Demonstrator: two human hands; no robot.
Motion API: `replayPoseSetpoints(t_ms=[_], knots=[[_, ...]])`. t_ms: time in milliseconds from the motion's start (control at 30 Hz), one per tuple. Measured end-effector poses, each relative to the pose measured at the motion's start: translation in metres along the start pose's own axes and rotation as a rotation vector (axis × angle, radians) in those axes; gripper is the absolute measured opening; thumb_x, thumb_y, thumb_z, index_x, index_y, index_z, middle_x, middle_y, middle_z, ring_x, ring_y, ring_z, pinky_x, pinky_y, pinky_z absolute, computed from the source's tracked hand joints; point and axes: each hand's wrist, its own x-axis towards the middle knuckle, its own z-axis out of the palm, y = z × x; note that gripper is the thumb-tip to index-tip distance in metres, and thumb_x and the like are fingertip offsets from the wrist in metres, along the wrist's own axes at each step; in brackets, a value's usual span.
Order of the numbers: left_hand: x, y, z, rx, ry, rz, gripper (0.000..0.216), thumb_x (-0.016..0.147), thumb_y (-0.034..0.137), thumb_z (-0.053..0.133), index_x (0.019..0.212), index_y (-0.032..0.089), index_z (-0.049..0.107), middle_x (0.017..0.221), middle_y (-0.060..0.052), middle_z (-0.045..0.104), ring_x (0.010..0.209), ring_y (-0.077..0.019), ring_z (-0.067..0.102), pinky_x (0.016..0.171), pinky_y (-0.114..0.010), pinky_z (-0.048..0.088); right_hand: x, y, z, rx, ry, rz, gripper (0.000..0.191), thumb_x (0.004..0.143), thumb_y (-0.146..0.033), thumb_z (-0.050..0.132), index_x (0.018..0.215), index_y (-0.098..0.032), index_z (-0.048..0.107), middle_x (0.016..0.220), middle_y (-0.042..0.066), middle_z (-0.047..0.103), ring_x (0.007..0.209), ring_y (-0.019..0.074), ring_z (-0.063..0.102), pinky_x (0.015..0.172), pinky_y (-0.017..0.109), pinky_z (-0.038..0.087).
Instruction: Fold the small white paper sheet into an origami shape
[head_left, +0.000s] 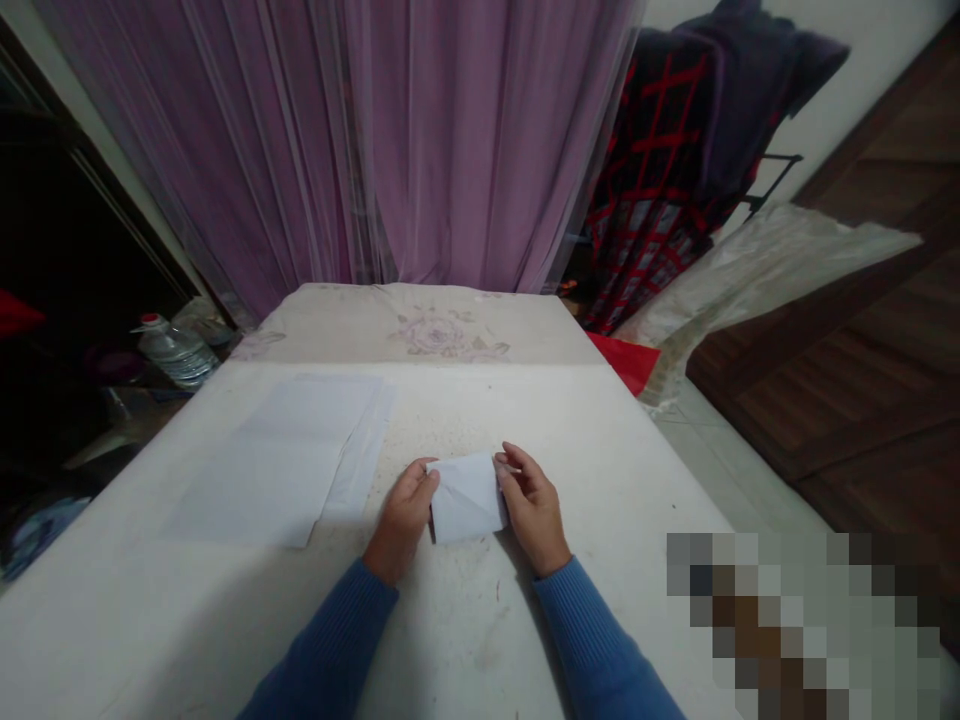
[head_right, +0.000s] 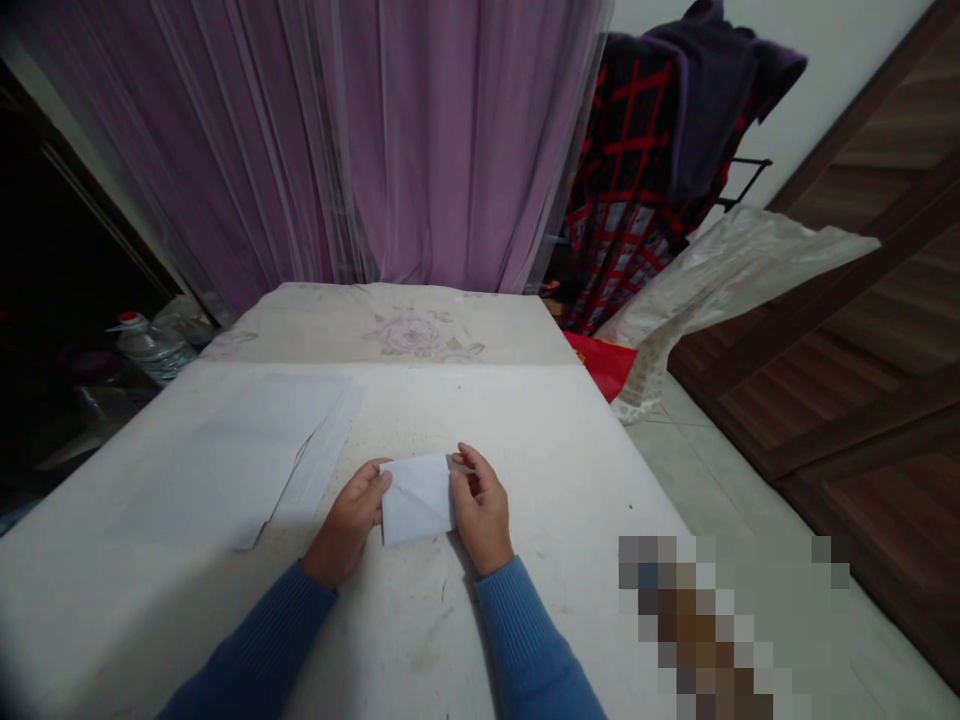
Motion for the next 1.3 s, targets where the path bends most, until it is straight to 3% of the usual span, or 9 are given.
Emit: replayPoseSetpoints(t_ms=[133, 267, 433, 767, 1100, 1300], knots=[[-0.001, -0.001, 0.001, -0.008, 0.030, 0.023, 0.044, 0.073, 0.051, 0.067, 0.099, 0.018, 0.057, 0.081, -0.001, 0.065, 0.071, -0.0162, 0.061, 0.059, -0.023, 0.044, -0.007, -0.019, -0.003, -0.323, -0.052, -0.342, 0.022, 0.088, -0.024, 0.054, 0.106, -0.022, 0.067, 0.103, 0.009, 0.068, 0.097, 0.0212, 0.062, 0.085, 0.039, 0.051], [-0.004, 0.000, 0.001, 0.002, 0.017, 0.035, 0.046, 0.074, 0.054, 0.065, 0.102, 0.018, 0.058, 0.082, -0.002, 0.065, 0.070, -0.0157, 0.061, 0.056, -0.022, 0.044, -0.014, -0.032, 0.005, -0.543, -0.179, -0.477, 0.030, 0.087, -0.033, 0.060, 0.115, -0.022, 0.062, 0.117, 0.010, 0.065, 0.110, 0.0255, 0.056, 0.094, 0.044, 0.042], [-0.008, 0.000, 0.005, 0.005, -0.037, 0.009, 0.049, 0.075, 0.055, 0.065, 0.104, 0.016, 0.060, 0.088, -0.005, 0.068, 0.077, -0.0178, 0.064, 0.060, -0.024, 0.048, -0.017, -0.032, 0.012, -0.615, -0.196, -0.475, 0.035, 0.088, -0.035, 0.059, 0.120, -0.021, 0.059, 0.118, 0.010, 0.065, 0.109, 0.0251, 0.056, 0.095, 0.044, 0.037], [-0.010, 0.000, 0.006, -0.102, -0.078, -0.087, 0.056, 0.072, 0.057, 0.067, 0.108, 0.014, 0.064, 0.086, -0.010, 0.070, 0.082, -0.0225, 0.068, 0.066, -0.028, 0.052, -0.015, -0.024, 0.008, -0.504, -0.159, -0.413, 0.027, 0.090, -0.030, 0.056, 0.116, -0.024, 0.062, 0.108, 0.007, 0.069, 0.100, 0.0217, 0.062, 0.086, 0.038, 0.047], [-0.008, 0.002, 0.005, -0.254, -0.179, -0.095, 0.052, 0.074, 0.053, 0.070, 0.107, 0.014, 0.064, 0.096, -0.012, 0.070, 0.088, -0.0231, 0.066, 0.068, -0.029, 0.053, -0.017, -0.035, 0.007, -0.548, -0.157, -0.496, 0.025, 0.091, -0.029, 0.054, 0.111, -0.022, 0.067, 0.104, 0.009, 0.066, 0.094, 0.0229, 0.060, 0.081, 0.040, 0.049], [-0.008, 0.001, 0.004, -0.158, -0.175, -0.112, 0.052, 0.073, 0.052, 0.070, 0.106, 0.013, 0.064, 0.096, -0.012, 0.069, 0.085, -0.0207, 0.066, 0.066, -0.026, 0.053, -0.019, -0.035, 0.010, -0.437, -0.175, -0.458, 0.030, 0.092, -0.027, 0.049, 0.117, -0.019, 0.063, 0.107, 0.011, 0.066, 0.099, 0.0223, 0.061, 0.086, 0.038, 0.052]])
